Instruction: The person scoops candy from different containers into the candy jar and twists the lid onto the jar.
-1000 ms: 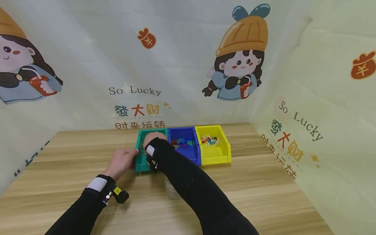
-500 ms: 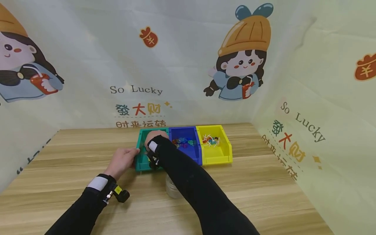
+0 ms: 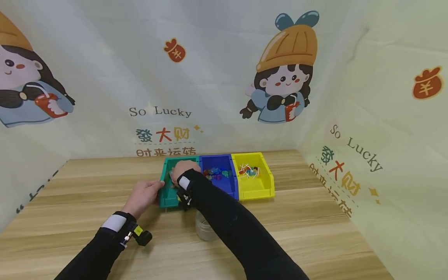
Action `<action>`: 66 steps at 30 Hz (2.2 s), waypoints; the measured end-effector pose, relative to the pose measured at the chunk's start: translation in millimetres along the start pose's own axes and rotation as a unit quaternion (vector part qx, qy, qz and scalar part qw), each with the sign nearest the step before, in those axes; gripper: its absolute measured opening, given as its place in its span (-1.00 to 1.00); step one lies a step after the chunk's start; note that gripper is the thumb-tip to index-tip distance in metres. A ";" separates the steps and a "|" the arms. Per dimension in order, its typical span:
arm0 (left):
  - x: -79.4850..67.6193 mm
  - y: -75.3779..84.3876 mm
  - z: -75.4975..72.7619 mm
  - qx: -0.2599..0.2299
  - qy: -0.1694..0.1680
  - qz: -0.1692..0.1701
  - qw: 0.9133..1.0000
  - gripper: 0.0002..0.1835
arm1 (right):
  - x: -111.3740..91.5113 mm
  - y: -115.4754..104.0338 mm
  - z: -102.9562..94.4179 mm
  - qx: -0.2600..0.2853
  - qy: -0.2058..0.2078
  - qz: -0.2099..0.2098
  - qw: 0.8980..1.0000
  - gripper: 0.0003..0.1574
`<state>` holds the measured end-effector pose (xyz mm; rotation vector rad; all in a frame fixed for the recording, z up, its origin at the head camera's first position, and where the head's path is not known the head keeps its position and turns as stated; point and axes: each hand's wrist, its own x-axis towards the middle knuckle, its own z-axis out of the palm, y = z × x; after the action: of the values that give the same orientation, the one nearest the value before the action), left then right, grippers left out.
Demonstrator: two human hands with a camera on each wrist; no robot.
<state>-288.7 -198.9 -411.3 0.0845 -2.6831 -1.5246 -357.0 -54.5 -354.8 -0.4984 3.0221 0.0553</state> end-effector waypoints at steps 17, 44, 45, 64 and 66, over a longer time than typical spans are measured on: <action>-2.4 1.1 0.4 -0.003 0.000 -0.004 1.000 -0.52 | -4.4 4.8 0.2 0.030 0.027 0.012 0.999 -0.79; 2.2 -2.7 3.6 -0.010 -0.012 -0.016 1.000 -0.49 | -19.2 26.1 -3.5 0.141 0.094 0.004 0.985 -0.52; 2.2 -2.7 3.6 -0.010 -0.012 -0.016 1.000 -0.48 | -23.1 26.7 -5.8 0.144 0.096 0.005 0.985 -0.49; -1.5 -8.5 5.0 -0.046 -0.019 -0.036 0.998 -0.43 | -49.5 42.8 -24.2 0.160 0.082 0.048 0.983 -0.57; -3.2 -9.5 5.2 -0.043 -0.018 -0.036 0.998 -0.42 | -52.7 46.3 -25.6 0.172 0.084 0.050 0.980 -0.58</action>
<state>-285.6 -199.1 -422.2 0.1536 -2.6653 -1.6750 -323.9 4.9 -323.9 -0.3332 3.1159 -0.5210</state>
